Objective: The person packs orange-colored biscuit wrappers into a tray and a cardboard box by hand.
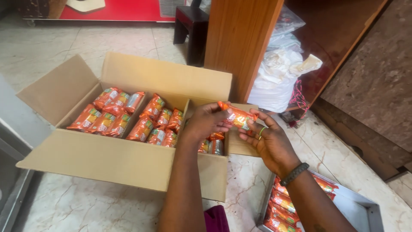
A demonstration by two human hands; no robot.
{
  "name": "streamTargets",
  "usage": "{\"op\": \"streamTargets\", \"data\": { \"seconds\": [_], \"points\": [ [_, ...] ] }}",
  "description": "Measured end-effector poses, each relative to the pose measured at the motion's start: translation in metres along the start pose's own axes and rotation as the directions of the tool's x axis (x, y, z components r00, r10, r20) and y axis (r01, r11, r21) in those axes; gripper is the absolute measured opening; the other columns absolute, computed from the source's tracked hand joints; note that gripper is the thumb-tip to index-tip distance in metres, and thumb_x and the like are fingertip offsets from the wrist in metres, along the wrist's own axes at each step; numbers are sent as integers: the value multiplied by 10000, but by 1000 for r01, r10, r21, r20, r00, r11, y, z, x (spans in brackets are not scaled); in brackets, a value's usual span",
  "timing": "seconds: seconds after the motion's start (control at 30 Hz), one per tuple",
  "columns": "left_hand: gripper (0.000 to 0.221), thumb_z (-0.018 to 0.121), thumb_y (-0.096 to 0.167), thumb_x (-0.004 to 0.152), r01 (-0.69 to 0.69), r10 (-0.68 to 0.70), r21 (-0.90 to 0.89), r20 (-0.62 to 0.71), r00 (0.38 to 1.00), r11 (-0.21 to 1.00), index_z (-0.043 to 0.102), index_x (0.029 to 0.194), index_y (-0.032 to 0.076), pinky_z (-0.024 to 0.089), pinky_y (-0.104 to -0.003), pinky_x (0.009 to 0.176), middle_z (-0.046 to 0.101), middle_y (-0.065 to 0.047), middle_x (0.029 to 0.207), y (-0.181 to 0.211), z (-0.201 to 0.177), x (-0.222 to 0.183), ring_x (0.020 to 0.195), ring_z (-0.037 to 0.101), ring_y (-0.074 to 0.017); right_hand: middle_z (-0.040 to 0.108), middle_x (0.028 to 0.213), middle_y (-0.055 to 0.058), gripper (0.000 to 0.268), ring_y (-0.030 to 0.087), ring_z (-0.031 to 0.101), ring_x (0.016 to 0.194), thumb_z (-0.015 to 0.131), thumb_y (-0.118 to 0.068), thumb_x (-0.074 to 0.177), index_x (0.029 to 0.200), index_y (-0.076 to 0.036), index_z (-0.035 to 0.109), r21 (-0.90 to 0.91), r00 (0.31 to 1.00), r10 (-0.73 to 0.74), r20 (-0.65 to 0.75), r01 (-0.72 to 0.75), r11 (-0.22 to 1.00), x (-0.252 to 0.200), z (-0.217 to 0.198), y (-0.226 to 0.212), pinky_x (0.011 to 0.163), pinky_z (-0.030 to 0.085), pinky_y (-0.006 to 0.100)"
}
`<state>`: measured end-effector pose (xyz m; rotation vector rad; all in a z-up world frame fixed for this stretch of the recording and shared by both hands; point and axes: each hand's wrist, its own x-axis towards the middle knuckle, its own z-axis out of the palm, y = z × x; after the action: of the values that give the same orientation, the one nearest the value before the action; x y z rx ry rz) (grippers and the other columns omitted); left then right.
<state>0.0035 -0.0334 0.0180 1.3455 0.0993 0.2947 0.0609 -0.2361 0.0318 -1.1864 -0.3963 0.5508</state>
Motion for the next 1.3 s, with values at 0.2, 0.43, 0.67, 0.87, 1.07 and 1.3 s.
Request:
{"op": "streamTargets", "data": {
  "seconds": [0.2,0.43,0.67,0.87,1.07,1.3],
  "points": [
    [326,742,242,903,-15,8,106,63,998,994,745,1132,11,595,-250,681,767,-68,920,-2,30,6,795,729,-113,637,1248,72,378,211,646,1100,647,-126,936,1301,-60,575,-19,997,-26,-69,25,1000,-24,-25,-15,957,564,394],
    [376,752,247,890,-64,34,176,169,985,982,732,1162,-12,599,-239,685,762,-59,967,-18,73,16,792,713,-88,639,1259,105,398,246,662,1100,639,-127,927,1314,-70,571,-6,992,-8,-129,7,1000,-51,-63,-28,975,558,390],
    [424,664,237,939,-117,71,173,254,965,978,675,1320,52,581,-246,674,741,-36,982,-39,123,16,779,661,-60,645,1275,136,434,276,664,1100,616,-130,932,1355,-63,549,-1,982,12,-189,-12,1000,-85,-100,-41,976,543,400],
    [406,651,206,936,-121,41,310,251,967,943,684,1291,14,558,-266,701,752,-85,964,-57,164,8,755,662,-112,643,1271,155,450,279,669,1105,611,-122,929,1368,-51,543,6,972,23,-232,-22,1000,-108,-145,-38,987,549,401],
    [360,732,167,870,-97,58,201,190,980,975,672,1175,-14,566,-281,752,758,-102,946,-84,207,-4,807,706,-118,642,1256,143,468,277,658,1111,617,-105,928,1384,-42,538,4,940,24,-340,-24,1000,-134,-177,-33,996,551,401],
    [270,758,216,851,-20,-29,354,131,991,935,719,1019,8,573,-284,734,774,-72,887,-108,235,-18,777,737,-133,662,1202,154,474,273,674,1115,622,-86,924,1386,-15,540,24,907,15,-422,-6,1000,-156,-212,-9,1002,562,388]
  ]
}}
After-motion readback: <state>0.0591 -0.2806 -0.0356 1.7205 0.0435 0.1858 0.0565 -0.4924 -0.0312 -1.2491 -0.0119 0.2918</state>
